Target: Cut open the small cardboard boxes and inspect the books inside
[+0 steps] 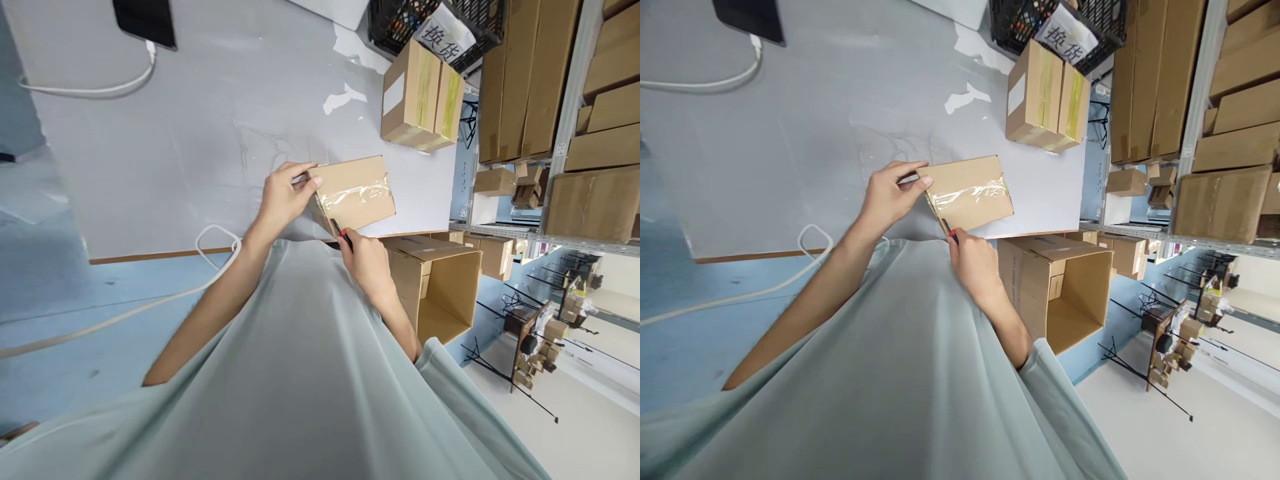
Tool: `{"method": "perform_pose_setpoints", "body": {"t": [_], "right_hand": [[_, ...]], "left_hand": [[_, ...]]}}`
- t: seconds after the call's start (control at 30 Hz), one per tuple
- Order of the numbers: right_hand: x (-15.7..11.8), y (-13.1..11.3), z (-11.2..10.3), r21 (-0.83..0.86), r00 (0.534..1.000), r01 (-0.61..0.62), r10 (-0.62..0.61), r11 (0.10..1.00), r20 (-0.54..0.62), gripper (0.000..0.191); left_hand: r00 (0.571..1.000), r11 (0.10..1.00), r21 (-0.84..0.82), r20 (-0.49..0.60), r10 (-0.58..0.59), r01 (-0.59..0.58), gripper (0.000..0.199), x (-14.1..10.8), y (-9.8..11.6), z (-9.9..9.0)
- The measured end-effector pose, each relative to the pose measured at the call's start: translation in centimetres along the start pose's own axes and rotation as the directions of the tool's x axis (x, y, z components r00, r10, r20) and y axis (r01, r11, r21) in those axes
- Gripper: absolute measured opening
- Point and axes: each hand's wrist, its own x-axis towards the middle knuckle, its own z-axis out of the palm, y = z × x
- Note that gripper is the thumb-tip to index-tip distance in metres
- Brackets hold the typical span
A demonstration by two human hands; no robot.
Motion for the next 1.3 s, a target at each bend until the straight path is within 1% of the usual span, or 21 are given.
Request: {"method": "perform_pose_setpoints", "body": {"t": [0.03,0.07,0.1,0.13,0.17,0.2,0.23,0.3,0.37,0.4,0.43,0.5,0.57,0.6,0.67,0.73,0.8,0.9,0.97,1.13,1.3], "right_hand": [[0.3,1.4,0.0,0.077,0.996,0.009,-0.002,0.997,-0.088,0.035],[0.8,3.0,0.1,0.151,0.98,0.01,0.02,0.988,-0.196,0.036],[1.4,4.8,0.3,0.217,0.95,0.003,0.064,0.976,-0.305,0.037],[2.3,6.5,0.4,0.272,0.91,-0.008,0.12,0.962,-0.398,0.038],[3.3,8.2,0.7,0.317,0.867,-0.021,0.175,0.948,-0.466,0.038],[4.3,9.8,0.9,0.353,0.837,-0.029,0.216,0.935,-0.504,0.037],[5.2,11.2,1.3,0.381,0.822,-0.027,0.238,0.924,-0.518,0.036],[6.8,13.1,2.0,0.421,0.832,0.009,0.227,0.907,-0.506,0.034],[7.7,14.0,2.8,0.446,0.852,0.065,0.183,0.893,-0.491,0.032],[7.9,14.2,3.2,0.456,0.856,0.09,0.165,0.885,-0.49,0.031],[8.1,14.3,3.6,0.465,0.858,0.11,0.153,0.879,-0.491,0.031],[8.3,14.4,4.1,0.481,0.857,0.138,0.139,0.866,-0.496,0.029],[8.5,14.6,4.3,0.497,0.859,0.157,0.131,0.853,-0.495,0.028],[8.6,14.8,4.4,0.506,0.862,0.165,0.125,0.847,-0.491,0.028],[8.9,15.2,4.1,0.517,0.868,0.184,0.109,0.836,-0.484,0.029],[9.3,15.6,3.6,0.518,0.876,0.209,0.076,0.829,-0.476,0.031],[9.8,15.9,2.8,0.51,0.89,0.238,0.025,0.827,-0.455,0.032],[10.4,15.9,1.7,0.497,0.917,0.26,-0.05,0.828,-0.395,0.032],[10.7,15.7,1.3,0.486,0.931,0.255,-0.076,0.836,-0.358,0.032],[10.7,14.9,0.8,0.44,0.951,0.212,-0.08,0.873,-0.3,0.032],[10.3,13.8,0.3,0.397,0.963,0.153,-0.045,0.905,-0.267,0.035]], "left_hand": [[1.0,1.0,0.003,-0.015,-0.002,0.002,0.049,0.1,-0.1,0.1],[1.0,1.0,0.007,-0.03,-0.004,0.004,0.051,0.2,-0.2,0.2],[0.999,1.0,0.011,-0.043,-0.002,0.002,0.053,0.4,-0.3,0.3],[0.999,1.0,0.015,-0.052,0.003,-0.002,0.055,0.7,-0.5,0.3],[0.998,1.0,0.021,-0.054,0.008,-0.007,0.058,0.9,-0.7,0.4],[0.998,0.999,0.033,-0.053,0.013,-0.012,0.059,1.2,-0.7,0.5],[0.998,0.998,0.057,-0.055,0.019,-0.016,0.059,1.4,-0.6,0.6],[0.995,0.986,0.162,-0.086,0.059,-0.045,0.054,1.7,0.2,1.1],[0.98,0.942,0.315,-0.112,0.162,-0.12,0.049,1.6,1.7,2.5],[0.97,0.906,0.385,-0.09,0.227,-0.176,0.047,1.6,2.6,3.6],[0.958,0.866,0.439,-0.039,0.284,-0.239,0.044,1.4,3.4,5.0],[0.934,0.797,0.492,0.115,0.338,-0.349,0.038,1.2,4.7,7.9],[0.919,0.761,0.516,0.223,0.324,-0.393,0.036,1.1,5.2,10.6],[0.919,0.752,0.528,0.246,0.308,-0.394,0.037,1.1,5.1,11.6],[0.927,0.741,0.557,0.249,0.281,-0.374,0.038,0.9,4.7,12.8],[0.934,0.726,0.587,0.238,0.267,-0.358,0.04,0.8,4.1,13.0],[0.936,0.711,0.61,0.237,0.258,-0.351,0.041,0.7,3.8,12.7],[0.937,0.694,0.629,0.24,0.254,-0.35,0.042,0.6,3.6,12.4],[0.937,0.69,0.634,0.239,0.253,-0.348,0.04,0.6,3.7,12.4],[0.941,0.7,0.629,0.242,0.236,-0.338,0.039,0.6,3.7,12.3],[0.943,0.717,0.613,0.235,0.235,-0.332,0.039,0.6,3.7,12.3]]}}
